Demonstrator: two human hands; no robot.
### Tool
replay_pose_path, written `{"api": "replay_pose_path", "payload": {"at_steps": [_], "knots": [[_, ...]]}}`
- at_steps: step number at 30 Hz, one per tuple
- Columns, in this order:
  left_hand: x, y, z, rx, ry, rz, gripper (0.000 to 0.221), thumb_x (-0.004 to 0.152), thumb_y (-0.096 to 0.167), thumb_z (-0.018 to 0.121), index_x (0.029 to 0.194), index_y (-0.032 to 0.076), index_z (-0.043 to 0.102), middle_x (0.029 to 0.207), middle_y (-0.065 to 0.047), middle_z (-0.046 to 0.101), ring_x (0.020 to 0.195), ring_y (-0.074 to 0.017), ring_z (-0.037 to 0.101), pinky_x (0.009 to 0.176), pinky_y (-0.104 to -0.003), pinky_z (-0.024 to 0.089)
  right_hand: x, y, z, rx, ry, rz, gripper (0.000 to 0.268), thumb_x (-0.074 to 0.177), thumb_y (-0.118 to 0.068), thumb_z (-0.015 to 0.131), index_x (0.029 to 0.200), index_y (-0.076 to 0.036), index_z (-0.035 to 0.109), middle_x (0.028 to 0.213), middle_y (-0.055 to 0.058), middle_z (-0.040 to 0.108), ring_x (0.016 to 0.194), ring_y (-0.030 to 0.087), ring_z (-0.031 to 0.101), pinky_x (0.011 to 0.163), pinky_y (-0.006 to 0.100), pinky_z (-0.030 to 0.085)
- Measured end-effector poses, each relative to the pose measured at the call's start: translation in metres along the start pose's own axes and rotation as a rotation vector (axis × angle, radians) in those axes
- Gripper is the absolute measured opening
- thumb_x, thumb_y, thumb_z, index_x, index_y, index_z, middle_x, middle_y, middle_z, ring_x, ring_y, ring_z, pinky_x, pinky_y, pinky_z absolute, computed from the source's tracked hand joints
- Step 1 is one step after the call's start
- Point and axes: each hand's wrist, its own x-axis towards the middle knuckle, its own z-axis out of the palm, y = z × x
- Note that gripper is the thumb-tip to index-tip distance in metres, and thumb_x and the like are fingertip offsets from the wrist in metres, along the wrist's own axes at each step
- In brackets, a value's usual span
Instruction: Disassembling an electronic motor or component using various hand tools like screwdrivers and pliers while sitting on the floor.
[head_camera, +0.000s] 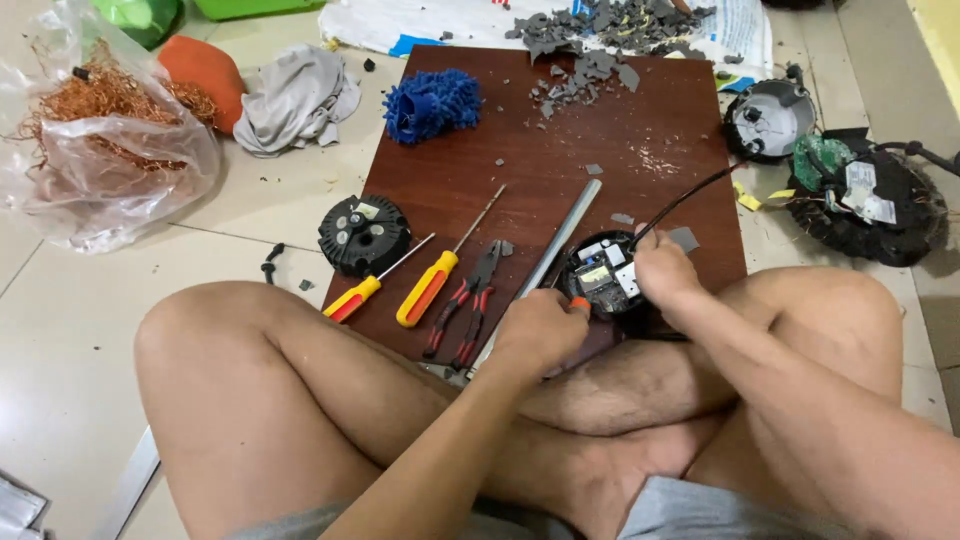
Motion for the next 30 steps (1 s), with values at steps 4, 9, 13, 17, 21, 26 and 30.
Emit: {"api": "replay_pose_path", "payload": {"at_steps": [4, 9, 13, 17, 21, 26, 30], "knots": [[-0.004, -0.007, -0.007, -0.179, -0.057, -0.031, 0.051, 0.095, 0.039, 0.055, 0.126, 0.005, 0.076, 0.097, -0.023, 0.078, 0.09, -0.0366, 0.079, 0.08, -0.049, 0.064, -0.036, -0.03, -0.024, 0.297, -0.014, 0.136, 0.073, 0.097, -0.042, 0.047, 0.153, 0.005, 0.053, 0.15, 0.028, 0.054, 0.145, 0.044, 0.047, 0.116, 0.064, 0.036], [-0.027, 0.027, -0.021, 0.268, 0.036, 0.087, 0.027, 0.096, 0.02, 0.061, 0.106, 0.005, 0.081, 0.092, -0.022, 0.077, 0.097, -0.0435, 0.077, 0.079, -0.055, 0.063, 0.054, 0.0, -0.039, 0.641, 0.008, 0.024, 0.068, 0.094, -0.067, 0.042, 0.122, -0.011, 0.068, 0.108, 0.016, 0.078, 0.094, 0.032, 0.074, 0.077, 0.029, 0.046], [-0.022, 0.03, 0.001, 0.513, 0.075, 0.247, 0.018, 0.09, 0.011, 0.067, 0.094, 0.001, 0.082, 0.081, -0.023, 0.075, 0.088, -0.0451, 0.077, 0.071, -0.058, 0.063, -0.008, -0.062, -0.045, 0.53, 0.025, -0.068, 0.097, 0.099, -0.078, 0.035, 0.157, -0.001, 0.044, 0.143, 0.022, 0.064, 0.119, 0.032, 0.062, 0.103, 0.056, 0.051], [-0.021, 0.014, 0.037, 0.699, 0.308, 0.41, 0.026, 0.094, 0.014, 0.061, 0.113, 0.002, 0.075, 0.088, -0.013, 0.069, 0.078, -0.0338, 0.076, 0.052, -0.053, 0.06, 0.041, -0.06, -0.037, 0.074, -0.363, 0.051, 0.07, 0.077, -0.061, 0.086, 0.119, -0.007, 0.07, 0.104, 0.007, 0.07, 0.086, 0.022, 0.06, 0.076, 0.032, 0.047], [-0.013, 0.002, 0.047, 0.684, 0.299, 0.42, 0.041, 0.099, 0.021, 0.062, 0.133, -0.001, 0.066, 0.106, -0.015, 0.065, 0.088, -0.037, 0.075, 0.058, -0.058, 0.06, 0.081, -0.031, -0.028, -0.29, -0.424, -0.063, 0.062, 0.071, -0.049, 0.097, 0.095, 0.005, 0.08, 0.064, 0.014, 0.059, 0.045, 0.023, 0.044, 0.041, 0.032, 0.031], [-0.031, 0.006, 0.018, 0.343, 0.131, 0.31, 0.04, 0.103, 0.035, 0.06, 0.132, 0.008, 0.065, 0.119, -0.016, 0.062, 0.1, -0.044, 0.075, 0.077, -0.057, 0.063, 0.098, 0.046, 0.003, -0.531, -0.277, -0.135, 0.089, 0.094, -0.086, 0.04, 0.14, -0.017, 0.073, 0.15, 0.017, 0.064, 0.144, 0.038, 0.053, 0.121, 0.05, 0.04], [0.0, -0.001, 0.021, -0.041, 0.081, 0.008, 0.038, 0.098, 0.042, 0.054, 0.127, 0.027, 0.073, 0.114, -0.015, 0.075, 0.113, -0.0411, 0.074, 0.093, -0.053, 0.061, 0.081, 0.056, 0.004, -0.337, -0.047, -0.082, 0.083, 0.093, -0.093, 0.038, 0.13, -0.029, 0.077, 0.14, 0.004, 0.071, 0.138, 0.028, 0.059, 0.116, 0.046, 0.045]]}}
